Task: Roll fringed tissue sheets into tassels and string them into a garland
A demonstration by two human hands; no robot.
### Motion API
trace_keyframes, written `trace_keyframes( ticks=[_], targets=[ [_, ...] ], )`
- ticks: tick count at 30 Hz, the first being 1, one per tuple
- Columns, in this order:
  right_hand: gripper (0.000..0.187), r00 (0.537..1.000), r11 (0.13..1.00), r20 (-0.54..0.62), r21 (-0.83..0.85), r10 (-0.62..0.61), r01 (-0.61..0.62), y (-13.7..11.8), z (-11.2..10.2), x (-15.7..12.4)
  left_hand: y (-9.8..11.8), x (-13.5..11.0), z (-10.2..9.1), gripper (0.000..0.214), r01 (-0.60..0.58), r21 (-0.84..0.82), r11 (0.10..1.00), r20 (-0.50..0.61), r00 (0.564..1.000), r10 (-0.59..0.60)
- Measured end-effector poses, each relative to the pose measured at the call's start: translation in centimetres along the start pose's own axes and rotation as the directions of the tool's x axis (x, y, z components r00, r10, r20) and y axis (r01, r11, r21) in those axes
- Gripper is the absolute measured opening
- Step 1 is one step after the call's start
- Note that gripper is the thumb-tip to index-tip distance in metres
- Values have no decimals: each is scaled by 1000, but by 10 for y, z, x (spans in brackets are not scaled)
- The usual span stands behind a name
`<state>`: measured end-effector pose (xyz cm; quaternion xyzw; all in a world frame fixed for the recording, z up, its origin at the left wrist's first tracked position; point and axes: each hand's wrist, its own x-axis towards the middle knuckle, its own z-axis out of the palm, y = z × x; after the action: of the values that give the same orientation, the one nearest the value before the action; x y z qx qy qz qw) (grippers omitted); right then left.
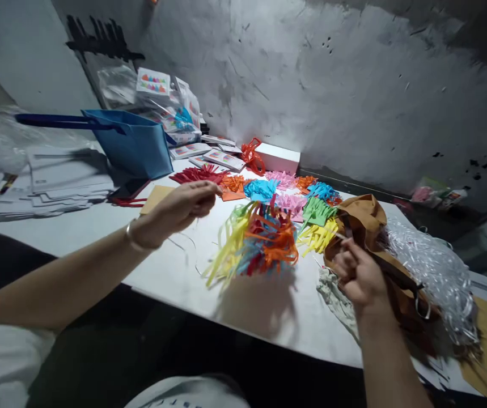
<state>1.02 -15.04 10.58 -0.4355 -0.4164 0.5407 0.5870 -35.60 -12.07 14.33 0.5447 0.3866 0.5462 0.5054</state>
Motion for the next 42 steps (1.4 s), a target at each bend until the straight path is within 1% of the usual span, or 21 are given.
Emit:
trace_keyframes(
  ticks=[2,3,4,6,7,8,10,13,15,16,19,20,21,24,26,28,30,32,34,38,42],
  targets=[
    [48,986,989,82,-27,147,-145,29,26,-32,-21,-41,31,23,-132,172,976,108,988,114],
    [50,969,977,122,-50,214,-209,46,40,-48,-35,-63,48,24,-213,296,931,233,961,146],
    [51,935,952,183,-88,304,-293,62,52,-62,-51,-84,64,23,-332,400,854,360,914,187],
    [56,822,883,323,-190,469,-429,90,70,-82,-82,-119,89,22,-578,512,636,586,776,234],
    [57,790,866,356,-227,499,-445,100,75,-87,-93,-132,97,20,-625,563,541,630,748,208],
    [57,779,862,371,-249,506,-441,108,76,-89,-99,-141,101,19,-653,588,478,657,730,189],
    [54,812,882,351,-261,466,-393,116,69,-89,-99,-149,98,18,-667,574,474,693,705,152],
    [50,864,902,301,-290,404,-321,114,50,-89,-79,-133,80,19,-644,529,553,680,711,178],
    [45,870,900,303,-329,389,-287,108,41,-93,-71,-107,72,24,-670,563,484,665,715,217],
    [43,870,898,323,-362,372,-250,103,40,-97,-72,-92,72,25,-718,564,408,704,676,217],
    [40,868,862,419,-506,265,-19,89,39,-108,-88,-45,82,12,-893,414,174,899,431,74],
    [39,861,832,457,-550,225,74,84,37,-112,-94,-31,86,6,-923,363,130,928,370,32],
    [38,851,800,488,-581,193,152,81,33,-116,-97,-19,89,9,-937,335,102,941,338,15],
    [30,864,759,496,-596,90,264,76,5,-126,-86,6,87,21,-933,355,51,933,357,41],
    [25,916,771,399,-572,-40,282,78,-20,-132,-66,12,80,24,-916,400,-20,915,398,74],
    [22,955,830,243,-487,-170,272,81,-42,-137,-44,10,73,28,-889,450,-84,891,441,108],
    [28,964,927,123,-266,-238,263,82,-55,-141,-28,1,70,28,-869,485,-102,871,468,151],
    [34,967,973,106,23,-230,229,78,-61,-143,-19,-11,71,23,-868,489,-84,864,468,187],
    [34,975,968,120,188,-189,165,71,-62,-144,-15,-21,74,25,-887,459,-46,876,443,188],
    [25,997,992,15,96,-82,80,54,-66,-151,-13,-30,76,27,-909,411,63,898,416,142],
    [23,981,997,-195,-67,11,-24,38,-53,-155,-15,-31,82,31,-874,471,116,872,482,91]
  ],
)
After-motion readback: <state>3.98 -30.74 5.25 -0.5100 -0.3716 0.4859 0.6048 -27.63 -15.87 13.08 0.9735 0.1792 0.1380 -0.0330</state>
